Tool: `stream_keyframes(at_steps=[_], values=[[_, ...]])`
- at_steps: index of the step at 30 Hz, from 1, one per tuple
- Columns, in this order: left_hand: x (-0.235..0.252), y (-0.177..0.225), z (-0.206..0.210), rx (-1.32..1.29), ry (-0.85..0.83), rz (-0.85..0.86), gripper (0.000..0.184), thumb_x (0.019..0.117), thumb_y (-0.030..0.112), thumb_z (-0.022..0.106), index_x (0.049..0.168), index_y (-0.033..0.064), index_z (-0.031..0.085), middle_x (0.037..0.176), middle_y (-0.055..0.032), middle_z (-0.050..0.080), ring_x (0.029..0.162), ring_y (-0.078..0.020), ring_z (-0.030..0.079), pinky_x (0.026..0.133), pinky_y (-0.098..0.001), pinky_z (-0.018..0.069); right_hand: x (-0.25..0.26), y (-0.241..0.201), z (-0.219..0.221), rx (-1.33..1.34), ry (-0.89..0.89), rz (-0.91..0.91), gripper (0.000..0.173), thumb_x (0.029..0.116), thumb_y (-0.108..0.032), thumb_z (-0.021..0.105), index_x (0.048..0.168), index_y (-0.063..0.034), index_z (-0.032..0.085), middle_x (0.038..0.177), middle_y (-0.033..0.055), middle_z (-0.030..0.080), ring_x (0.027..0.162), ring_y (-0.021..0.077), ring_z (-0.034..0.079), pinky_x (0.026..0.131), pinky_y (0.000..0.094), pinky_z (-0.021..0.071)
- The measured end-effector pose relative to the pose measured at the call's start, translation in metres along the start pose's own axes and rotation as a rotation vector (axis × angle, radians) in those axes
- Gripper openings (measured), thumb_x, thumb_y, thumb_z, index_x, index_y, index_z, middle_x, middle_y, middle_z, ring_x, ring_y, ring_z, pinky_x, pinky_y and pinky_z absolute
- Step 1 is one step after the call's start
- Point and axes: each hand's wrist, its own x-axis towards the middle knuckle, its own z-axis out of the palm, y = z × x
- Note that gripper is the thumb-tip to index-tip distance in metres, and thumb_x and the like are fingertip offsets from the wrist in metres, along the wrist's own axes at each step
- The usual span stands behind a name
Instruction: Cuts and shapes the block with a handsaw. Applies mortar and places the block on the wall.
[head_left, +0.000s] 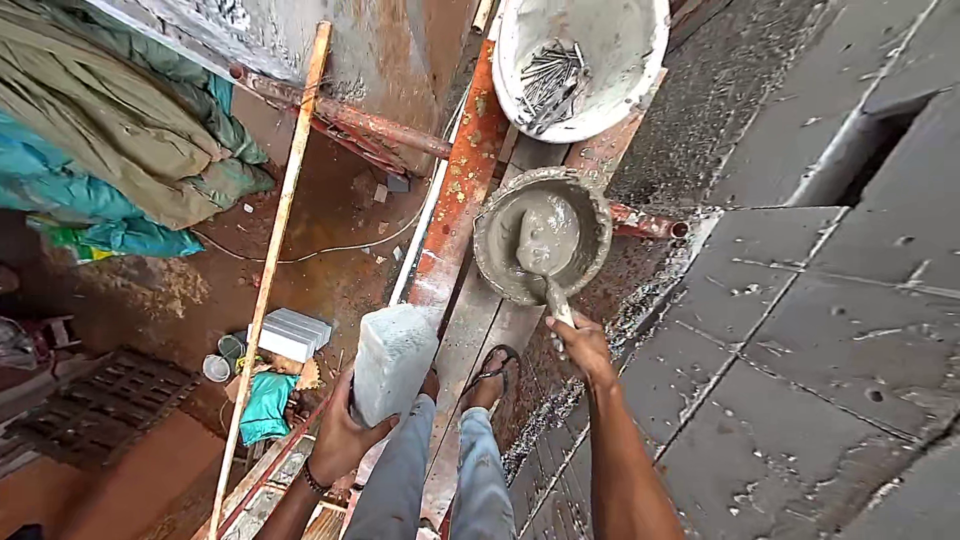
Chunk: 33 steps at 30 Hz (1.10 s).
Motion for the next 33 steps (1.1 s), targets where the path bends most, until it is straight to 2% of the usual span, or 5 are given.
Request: stream_keyframes(at_steps=[9, 16, 25, 29, 33], values=[[0.100, 0.041, 0.084, 0.278, -0.256, 0.191, 0.111, 0.0655, 0.029, 0.091, 0.156, -0.0008, 0.034, 0.151, -0.0229, 0.049, 0.140, -0.0290, 0.048, 0.119, -0.0397, 0.0376, -0.112, -0.018, 0.008, -0.296, 0.273, -0.377, 0.049, 0.0817, -0.026, 0.079, 0.122, 0.0010, 0.071, 0.107, 0.0084, 0.077, 0.094, 0.0085, 0.073, 0.088, 0.0294, 0.0598], [0.140, 0.057, 0.120, 0.386, -0.273, 0.293, 0.107, 0.0673, 0.031, 0.090, 0.154, -0.0023, 0.037, 0.146, -0.0222, 0.053, 0.137, -0.0338, 0.050, 0.118, -0.0450, 0.0365, -0.137, -0.005, 0.023, -0.977, 0.735, -0.802, 0.037, 0.0962, -0.027, 0.058, 0.121, -0.0040, 0.075, 0.089, 0.0175, 0.074, 0.071, 0.0293, 0.071, 0.059, 0.0390, 0.0570], [0.147, 0.058, 0.115, 0.315, -0.307, 0.144, 0.114, 0.0632, 0.028, 0.093, 0.156, 0.0012, 0.032, 0.151, -0.0190, 0.048, 0.139, -0.0219, 0.050, 0.116, -0.0351, 0.0411, -0.085, -0.035, 0.033, -0.716, 0.522, 0.004, 0.050, 0.0956, -0.024, 0.068, 0.141, -0.0035, 0.060, 0.106, 0.0232, 0.073, 0.088, 0.0425, 0.072, 0.076, 0.0609, 0.0568], [0.142, 0.065, 0.110, 0.441, -0.166, 0.120, 0.103, 0.0604, 0.040, 0.092, 0.144, 0.0014, 0.047, 0.133, -0.0178, 0.062, 0.123, -0.0251, 0.062, 0.106, -0.0426, 0.0496, 0.010, -0.088, 0.021, -0.674, 0.242, 0.182, 0.037, 0.0956, -0.033, 0.070, 0.117, -0.0025, 0.069, 0.107, 0.0245, 0.071, 0.104, 0.0430, 0.069, 0.089, 0.0630, 0.0523], [0.145, 0.082, 0.104, 0.570, -0.125, 0.053, 0.099, 0.0631, 0.043, 0.091, 0.145, 0.0052, 0.049, 0.133, -0.0164, 0.063, 0.122, -0.0270, 0.062, 0.105, -0.0457, 0.0492, 0.067, -0.079, 0.013, -0.376, 0.077, 0.210, 0.038, 0.0896, -0.038, 0.077, 0.109, -0.0059, 0.071, 0.082, 0.0125, 0.067, 0.065, 0.0226, 0.061, 0.058, 0.0419, 0.0511]])
